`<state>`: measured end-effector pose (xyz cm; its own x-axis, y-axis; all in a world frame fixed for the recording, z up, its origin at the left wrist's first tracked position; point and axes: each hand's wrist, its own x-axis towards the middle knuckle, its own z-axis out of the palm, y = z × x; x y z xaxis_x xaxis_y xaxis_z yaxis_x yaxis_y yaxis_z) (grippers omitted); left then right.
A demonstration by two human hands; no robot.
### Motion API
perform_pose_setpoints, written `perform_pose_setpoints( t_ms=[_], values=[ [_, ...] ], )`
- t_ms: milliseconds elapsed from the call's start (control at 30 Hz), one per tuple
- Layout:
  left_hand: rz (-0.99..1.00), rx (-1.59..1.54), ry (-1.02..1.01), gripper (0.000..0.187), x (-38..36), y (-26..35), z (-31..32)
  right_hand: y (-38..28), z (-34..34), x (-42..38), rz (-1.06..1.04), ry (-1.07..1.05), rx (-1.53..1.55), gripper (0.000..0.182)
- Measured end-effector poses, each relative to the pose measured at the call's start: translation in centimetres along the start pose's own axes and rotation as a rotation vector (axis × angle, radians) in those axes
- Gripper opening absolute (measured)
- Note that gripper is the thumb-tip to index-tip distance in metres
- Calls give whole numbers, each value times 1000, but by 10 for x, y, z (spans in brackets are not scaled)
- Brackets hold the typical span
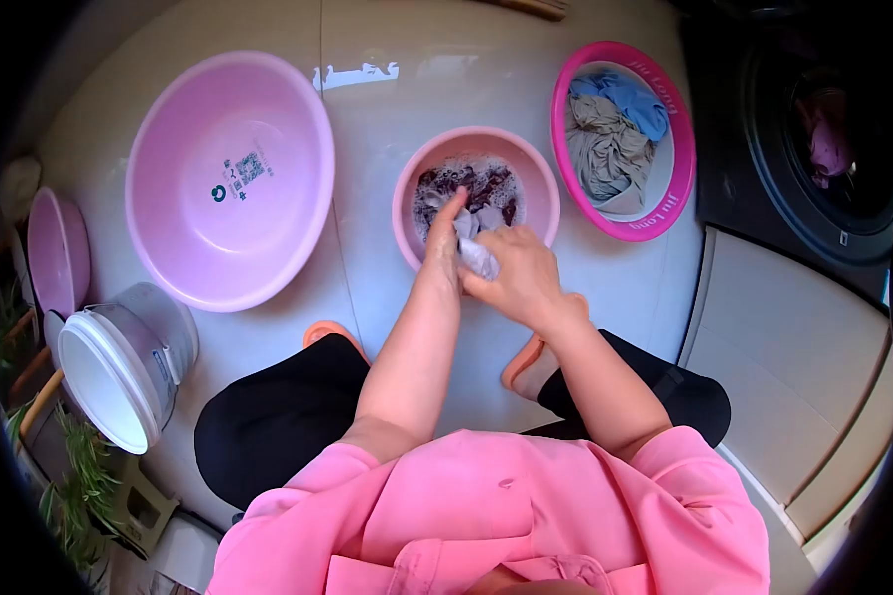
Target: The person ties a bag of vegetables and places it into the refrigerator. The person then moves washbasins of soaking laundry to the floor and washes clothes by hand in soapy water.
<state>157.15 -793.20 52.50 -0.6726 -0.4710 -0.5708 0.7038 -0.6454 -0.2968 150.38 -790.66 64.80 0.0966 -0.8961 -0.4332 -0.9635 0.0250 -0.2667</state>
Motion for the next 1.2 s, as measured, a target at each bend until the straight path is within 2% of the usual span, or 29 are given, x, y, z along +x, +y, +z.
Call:
perform_pose_setpoints(
  t_ms=[67, 100, 167, 200, 267, 300, 367, 433, 467, 567, 633, 700, 733, 767, 833, 867, 900, 967, 1000, 1033, 1067, 1100, 1167, 1200],
  values=[
    [-128, -8, -96, 45, -1, -6, -1, -3, 0, -4, -164, 150, -46, 38],
    [-107, -10, -91, 45, 0, -7, -5, -6, 1, -1, -183, 146, -38, 38],
    [-140, -65, -232, 39, 6, -10, -17, -7, 2, 6, -137, 72, -22, 35],
    [-115, -174, -152, 34, 9, -14, -15, -3, 6, 11, -159, 53, -16, 35],
    [-37, -125, -102, 32, 16, -17, -18, 8, 18, 30, 66, 65, 460, 35],
    [16, -61, -63, 30, 22, -14, -19, 7, 17, 33, 40, 52, 466, 35],
    [88, -12, -13, 27, 22, -8, -20, -1, 15, 23, 134, 31, 709, 36],
    [-155, -17, -122, 31, 17, -4, -23, -14, 21, 11, 18, 47, 769, 31],
    [-135, -22, -117, 31, 16, -11, -22, -12, 25, 10, 55, 94, 741, 30],
    [117, -164, 95, 21, 29, -34, -17, 23, 22, 48, 123, 186, 730, 30],
    [234, -63, 77, 24, 24, -31, -5, 31, 28, 54, 176, 227, 734, 31],
    [226, -107, 23, 23, 8, -23, -7, 22, 45, 47, 66, 406, 733, 31],
    [208, -142, -26, 22, 7, -20, -9, 15, 50, 42, -102, 533, 704, 32],
    [208, -143, -22, 22, 8, -22, -6, 21, 50, 44, -99, 530, 705, 32],
    [268, -100, 90, 21, 13, -33, 3, 47, 46, 48, 20, 452, 699, 31],
    [389, 28, 78, 23, 23, -39, 4, 63, 42, 55, 88, 348, 700, 34],
    [230, 172, 151, 25, 4, -27, 12, 62, 36, 61, 72, 339, 698, 34],
    [249, 292, 156, 32, -7, -21, 18, 58, 20, 70, 122, 272, 671, 41],
    [252, 286, 160, 32, -8, -20, 17, 61, 18, 72, 174, 148, 903, 50],
    [201, 452, 148, 38, -9, -18, 17, 64, 15, 68, 173, 146, 904, 50],
    [149, 620, 132, 45, -6, -18, 19, 71, 6, 60, 234, -44, 1165, 52],
    [149, 617, 130, 45, -6, -21, 22, 64, -7, 51, 298, -245, 1416, 53],
    [174, 148, -33, 62, -6, -29, 25, 58, -10, 35, 250, -272, 1350, 59],
    [59, 137, -147, 74, -5, -20, 18, 59, -5, 30, 201, -254, 1159, 62]
  ],
)
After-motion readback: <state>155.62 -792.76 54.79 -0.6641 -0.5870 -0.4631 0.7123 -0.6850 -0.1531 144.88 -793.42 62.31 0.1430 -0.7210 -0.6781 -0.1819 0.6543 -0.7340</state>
